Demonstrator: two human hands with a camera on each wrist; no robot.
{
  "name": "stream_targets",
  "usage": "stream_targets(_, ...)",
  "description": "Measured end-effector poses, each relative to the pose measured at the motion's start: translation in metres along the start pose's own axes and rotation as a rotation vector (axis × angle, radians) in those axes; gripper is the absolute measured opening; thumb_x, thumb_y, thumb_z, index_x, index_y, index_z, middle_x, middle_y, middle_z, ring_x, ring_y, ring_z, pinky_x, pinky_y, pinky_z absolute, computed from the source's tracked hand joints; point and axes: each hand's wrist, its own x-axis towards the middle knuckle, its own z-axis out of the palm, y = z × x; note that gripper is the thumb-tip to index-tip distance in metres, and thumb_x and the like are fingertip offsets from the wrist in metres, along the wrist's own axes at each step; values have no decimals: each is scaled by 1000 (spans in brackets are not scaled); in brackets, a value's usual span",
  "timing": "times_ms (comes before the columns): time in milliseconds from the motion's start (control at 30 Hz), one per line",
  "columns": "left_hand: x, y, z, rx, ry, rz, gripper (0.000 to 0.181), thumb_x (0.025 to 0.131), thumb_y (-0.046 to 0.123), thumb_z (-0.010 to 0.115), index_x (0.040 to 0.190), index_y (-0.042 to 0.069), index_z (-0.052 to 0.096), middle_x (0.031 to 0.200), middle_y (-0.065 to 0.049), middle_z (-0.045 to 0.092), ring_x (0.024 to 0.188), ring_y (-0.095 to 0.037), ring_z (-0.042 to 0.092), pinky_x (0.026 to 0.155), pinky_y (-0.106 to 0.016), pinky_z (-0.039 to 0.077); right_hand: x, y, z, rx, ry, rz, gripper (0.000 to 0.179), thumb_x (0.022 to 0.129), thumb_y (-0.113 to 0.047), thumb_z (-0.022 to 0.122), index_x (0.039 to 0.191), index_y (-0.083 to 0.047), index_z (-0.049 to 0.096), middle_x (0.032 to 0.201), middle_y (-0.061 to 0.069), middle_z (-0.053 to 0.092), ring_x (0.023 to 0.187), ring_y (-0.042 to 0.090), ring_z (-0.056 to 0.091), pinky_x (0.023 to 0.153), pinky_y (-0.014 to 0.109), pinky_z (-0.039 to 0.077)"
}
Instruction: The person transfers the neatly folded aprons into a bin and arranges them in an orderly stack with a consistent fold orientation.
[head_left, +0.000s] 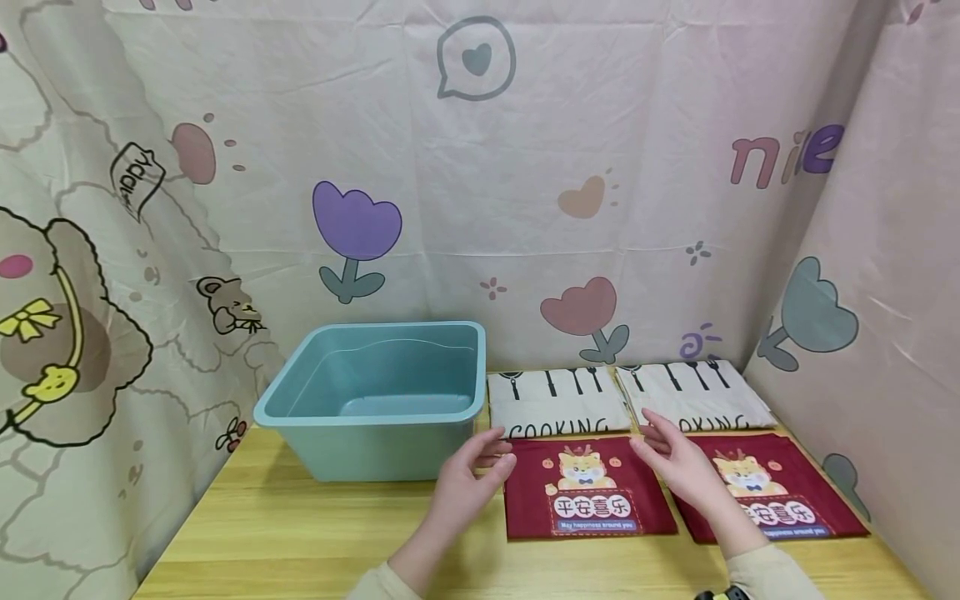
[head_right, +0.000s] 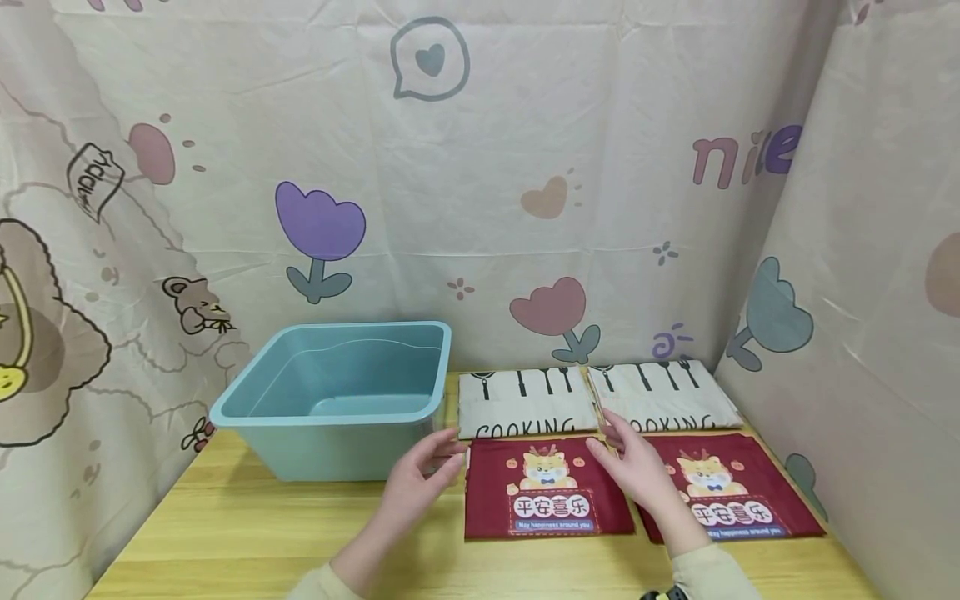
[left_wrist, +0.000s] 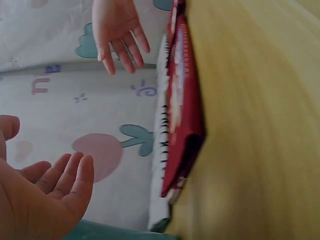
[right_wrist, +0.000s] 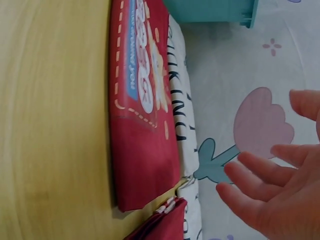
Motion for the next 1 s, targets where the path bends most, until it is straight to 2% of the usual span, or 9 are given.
stream_targets(200,1,-14,7,22,-16,-133,51,92,34,70,133,6,60,113,-6,69,98,-22,63,83,-34,54,0,6,3,-100,-82,111,71,99,-33,60,149,8,30,137,36,47,123,49,51,98,56,45)
stream_targets(367,2,-23,9,11,-47,-220,56,91,39,71,134,5,59,115,-8,68,99,-22,62,83,-36,54,1,11,6,-219,-99,135,71,97,-35,62,145,11,34,129,37,53,117,49,56,95,57,47)
stream_targets(500,0,-27,10,-23,-65,-258,61,90,38,72,136,2,56,118,-13,66,101,-25,62,79,-40,55,1,14,8,-290,-94,125,70,95,-34,64,142,13,38,123,38,57,114,50,56,93,60,46)
stream_targets(667,-2,-31,11,-62,-80,-301,66,90,35,73,139,-3,51,123,-21,63,103,-29,61,73,-45,57,0,14,10,-355,-100,148,72,94,-35,65,141,13,39,125,37,55,115,51,54,92,61,45)
stream_targets(1000,0,-37,14,-54,-89,-391,71,90,37,73,141,-5,47,128,-25,59,115,-39,58,80,-48,56,3,11,15,-418,-138,173,70,93,-31,65,137,17,41,125,38,54,115,51,54,93,61,44)
